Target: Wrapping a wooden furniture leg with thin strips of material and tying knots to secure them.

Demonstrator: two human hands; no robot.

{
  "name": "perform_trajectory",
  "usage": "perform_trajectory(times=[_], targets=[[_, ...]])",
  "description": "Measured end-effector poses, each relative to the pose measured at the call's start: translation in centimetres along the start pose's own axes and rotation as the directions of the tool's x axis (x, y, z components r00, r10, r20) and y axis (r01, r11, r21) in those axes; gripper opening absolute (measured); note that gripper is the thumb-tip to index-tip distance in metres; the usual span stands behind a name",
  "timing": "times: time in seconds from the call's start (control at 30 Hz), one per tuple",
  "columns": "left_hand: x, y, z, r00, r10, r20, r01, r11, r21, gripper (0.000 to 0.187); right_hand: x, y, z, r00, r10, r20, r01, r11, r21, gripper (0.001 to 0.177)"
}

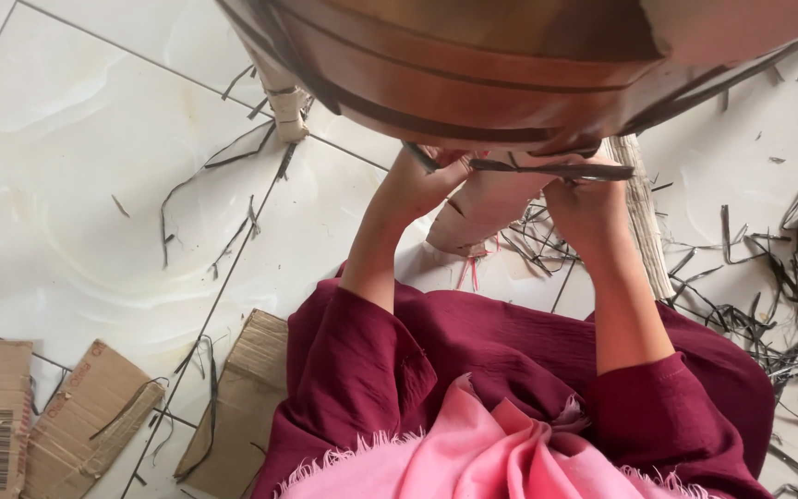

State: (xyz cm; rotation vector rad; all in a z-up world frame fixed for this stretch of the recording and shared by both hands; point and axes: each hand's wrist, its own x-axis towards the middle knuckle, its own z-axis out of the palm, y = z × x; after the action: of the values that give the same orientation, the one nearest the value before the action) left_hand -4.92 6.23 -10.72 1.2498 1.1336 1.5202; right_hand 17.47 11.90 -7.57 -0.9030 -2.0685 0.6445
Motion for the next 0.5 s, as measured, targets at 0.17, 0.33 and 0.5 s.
perform_trajectory(times=[0.17, 0.33, 0.5], targets=[[-1.7, 6.5, -1.5, 0.987, -0.125, -0.097, 0.15, 0.933, 0.327, 0.016, -1.1, -1.0, -1.7, 0.999, 0.032, 0.0, -0.032, 0.999, -0.037, 0.01], [-4.3, 10.0, -4.0, 0.982, -0.159, -0.098, 0.187, 0.82, 0.542, 0.008, -2.6, -3.2, -2.3, 0.998, 0.059, -0.034, -0.062, 0.995, -0.077, 0.003], [-4.8, 10.4, -2.5, 0.922, 0.311, 0.231, -0.382, 0.828, 0.411, 0.01, -4.2, -5.2, -2.7, 0.964, 0.267, -0.01, -0.267, 0.964, -0.012, 0.007]])
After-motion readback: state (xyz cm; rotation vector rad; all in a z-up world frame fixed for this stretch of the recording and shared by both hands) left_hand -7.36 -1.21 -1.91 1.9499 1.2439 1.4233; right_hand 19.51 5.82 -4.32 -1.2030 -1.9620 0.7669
